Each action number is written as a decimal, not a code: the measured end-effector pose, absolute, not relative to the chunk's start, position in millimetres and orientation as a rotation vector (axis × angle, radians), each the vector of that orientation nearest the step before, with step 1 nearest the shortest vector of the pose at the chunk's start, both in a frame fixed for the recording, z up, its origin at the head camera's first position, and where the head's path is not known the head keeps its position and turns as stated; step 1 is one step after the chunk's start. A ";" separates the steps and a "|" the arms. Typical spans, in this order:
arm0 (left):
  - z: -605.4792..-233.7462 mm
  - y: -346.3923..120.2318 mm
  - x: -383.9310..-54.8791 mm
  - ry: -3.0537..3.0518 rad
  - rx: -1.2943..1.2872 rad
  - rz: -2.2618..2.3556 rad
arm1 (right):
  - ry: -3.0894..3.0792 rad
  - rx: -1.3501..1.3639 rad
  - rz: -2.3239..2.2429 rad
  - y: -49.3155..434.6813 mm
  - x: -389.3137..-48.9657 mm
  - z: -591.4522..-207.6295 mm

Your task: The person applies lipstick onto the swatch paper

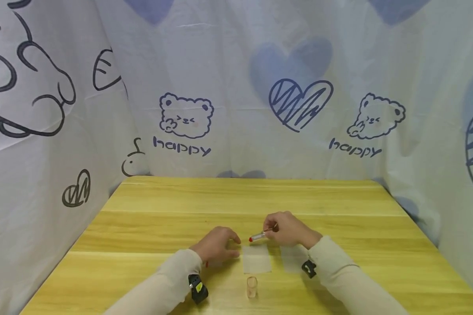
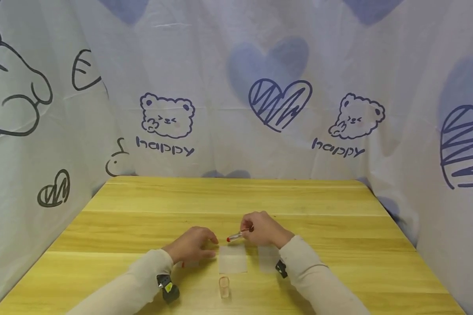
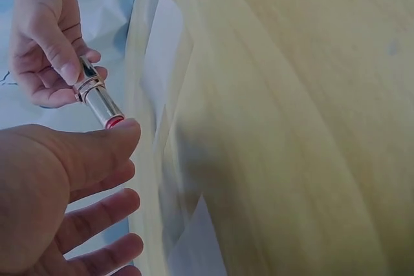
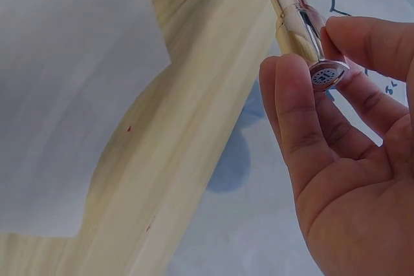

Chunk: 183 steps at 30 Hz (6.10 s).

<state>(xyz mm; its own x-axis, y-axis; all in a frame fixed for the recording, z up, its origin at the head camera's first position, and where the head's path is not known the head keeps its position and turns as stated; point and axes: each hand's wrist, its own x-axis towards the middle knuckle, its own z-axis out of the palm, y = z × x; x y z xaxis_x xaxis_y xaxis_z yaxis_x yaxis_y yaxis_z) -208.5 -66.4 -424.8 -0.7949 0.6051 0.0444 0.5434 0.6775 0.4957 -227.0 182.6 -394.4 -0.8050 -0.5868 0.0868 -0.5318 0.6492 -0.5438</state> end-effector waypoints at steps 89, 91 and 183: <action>-429.4 -46.2 -216.4 2.816 0.902 0.547 | 2.808 -0.874 -0.890 180.0 -231.8 -412.8; -428.9 -46.2 -216.1 2.814 0.905 0.548 | 2.805 -0.880 -0.888 180.1 -231.6 -412.8; -426.5 -45.4 -214.4 2.822 0.898 0.528 | 2.590 -1.063 -0.803 187.0 -223.7 -404.0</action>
